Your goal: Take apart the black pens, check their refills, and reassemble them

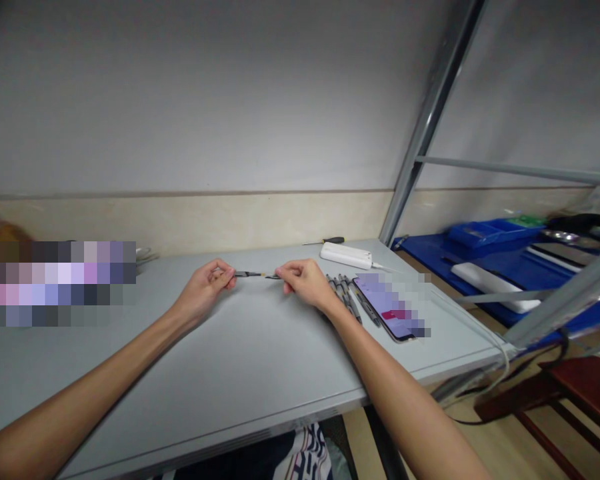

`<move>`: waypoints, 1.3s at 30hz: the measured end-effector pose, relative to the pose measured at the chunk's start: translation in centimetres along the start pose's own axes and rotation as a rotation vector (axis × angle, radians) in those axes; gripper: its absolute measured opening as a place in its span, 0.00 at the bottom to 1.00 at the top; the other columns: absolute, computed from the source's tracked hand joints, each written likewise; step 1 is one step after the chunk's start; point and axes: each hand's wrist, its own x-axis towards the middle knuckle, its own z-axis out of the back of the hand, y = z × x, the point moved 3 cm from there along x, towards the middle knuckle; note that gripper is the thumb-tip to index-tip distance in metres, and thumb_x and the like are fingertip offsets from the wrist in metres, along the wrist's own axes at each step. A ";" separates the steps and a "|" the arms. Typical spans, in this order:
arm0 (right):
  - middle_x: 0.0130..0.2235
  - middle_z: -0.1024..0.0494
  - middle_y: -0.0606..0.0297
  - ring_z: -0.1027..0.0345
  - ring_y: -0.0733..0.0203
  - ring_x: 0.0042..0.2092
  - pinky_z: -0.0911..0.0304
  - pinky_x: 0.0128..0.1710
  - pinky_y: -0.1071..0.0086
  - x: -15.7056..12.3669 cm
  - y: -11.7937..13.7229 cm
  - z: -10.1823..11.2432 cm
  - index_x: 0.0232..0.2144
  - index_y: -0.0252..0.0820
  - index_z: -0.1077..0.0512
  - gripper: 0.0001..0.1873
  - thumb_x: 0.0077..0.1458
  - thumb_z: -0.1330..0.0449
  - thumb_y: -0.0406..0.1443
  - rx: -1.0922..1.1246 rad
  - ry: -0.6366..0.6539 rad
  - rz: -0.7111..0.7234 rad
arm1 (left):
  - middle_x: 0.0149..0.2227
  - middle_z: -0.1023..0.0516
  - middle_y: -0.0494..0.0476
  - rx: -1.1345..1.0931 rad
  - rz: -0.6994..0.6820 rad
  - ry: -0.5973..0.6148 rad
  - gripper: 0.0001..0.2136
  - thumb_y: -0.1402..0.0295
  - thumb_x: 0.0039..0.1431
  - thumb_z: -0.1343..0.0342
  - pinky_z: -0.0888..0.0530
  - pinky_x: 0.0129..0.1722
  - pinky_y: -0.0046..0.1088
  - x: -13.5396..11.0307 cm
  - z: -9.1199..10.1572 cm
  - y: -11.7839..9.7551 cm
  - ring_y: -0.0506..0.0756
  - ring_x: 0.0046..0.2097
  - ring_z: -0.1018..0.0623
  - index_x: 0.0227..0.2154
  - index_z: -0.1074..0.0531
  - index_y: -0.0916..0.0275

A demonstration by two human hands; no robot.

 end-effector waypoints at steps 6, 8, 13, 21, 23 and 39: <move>0.16 0.33 0.73 0.44 0.69 0.17 0.48 0.18 0.76 0.0 0.5 0.0 0.41 0.38 0.32 0.21 0.51 0.45 0.47 0.228 0.019 -0.013 | 0.21 0.27 0.49 -0.007 -0.018 -0.013 0.12 0.60 0.48 0.42 0.37 0.30 0.24 0.1 0.1 -0.3 0.48 0.26 0.31 0.26 0.35 0.63; 0.20 0.29 0.70 0.40 0.69 0.20 0.44 0.19 0.75 0.0 0.7 0.1 0.38 0.38 0.32 0.20 0.46 0.40 0.47 0.268 0.029 0.000 | 0.22 0.27 0.49 -0.017 -0.015 -0.027 0.11 0.60 0.49 0.42 0.36 0.31 0.24 0.1 0.3 -0.3 0.48 0.26 0.31 0.26 0.35 0.62; 0.14 0.33 0.68 0.45 0.71 0.15 0.49 0.17 0.75 0.1 0.0 0.1 0.21 0.37 0.33 0.23 0.52 0.49 0.51 0.109 0.035 -0.088 | 0.22 0.27 0.50 -0.015 -0.010 -0.016 0.12 0.60 0.49 0.42 0.36 0.31 0.25 0.1 0.1 -0.1 0.48 0.26 0.31 0.26 0.36 0.62; 0.23 0.29 0.68 0.39 0.68 0.21 0.44 0.18 0.75 0.1 0.5 0.7 0.35 0.39 0.31 0.19 0.44 0.38 0.45 0.080 -0.009 0.029 | 0.21 0.28 0.50 -0.022 -0.009 -0.035 0.13 0.59 0.47 0.41 0.36 0.31 0.25 0.2 0.5 -0.1 0.48 0.26 0.31 0.25 0.36 0.63; 0.19 0.32 0.69 0.42 0.69 0.20 0.45 0.19 0.74 0.0 0.6 0.6 0.27 0.38 0.31 0.15 0.49 0.42 0.46 0.021 0.004 0.021 | 0.21 0.28 0.50 -0.028 -0.003 -0.030 0.13 0.59 0.46 0.41 0.36 0.30 0.25 0.1 0.4 -0.2 0.48 0.25 0.31 0.25 0.36 0.62; 0.15 0.36 0.70 0.45 0.69 0.20 0.48 0.23 0.74 -0.1 0.5 0.1 0.19 0.37 0.31 0.20 0.55 0.48 0.44 -0.271 -0.039 0.119 | 0.17 0.30 0.48 -0.105 0.080 -0.019 0.14 0.60 0.42 0.39 0.39 0.25 0.22 -0.3 -0.3 -0.5 0.46 0.22 0.34 0.20 0.37 0.63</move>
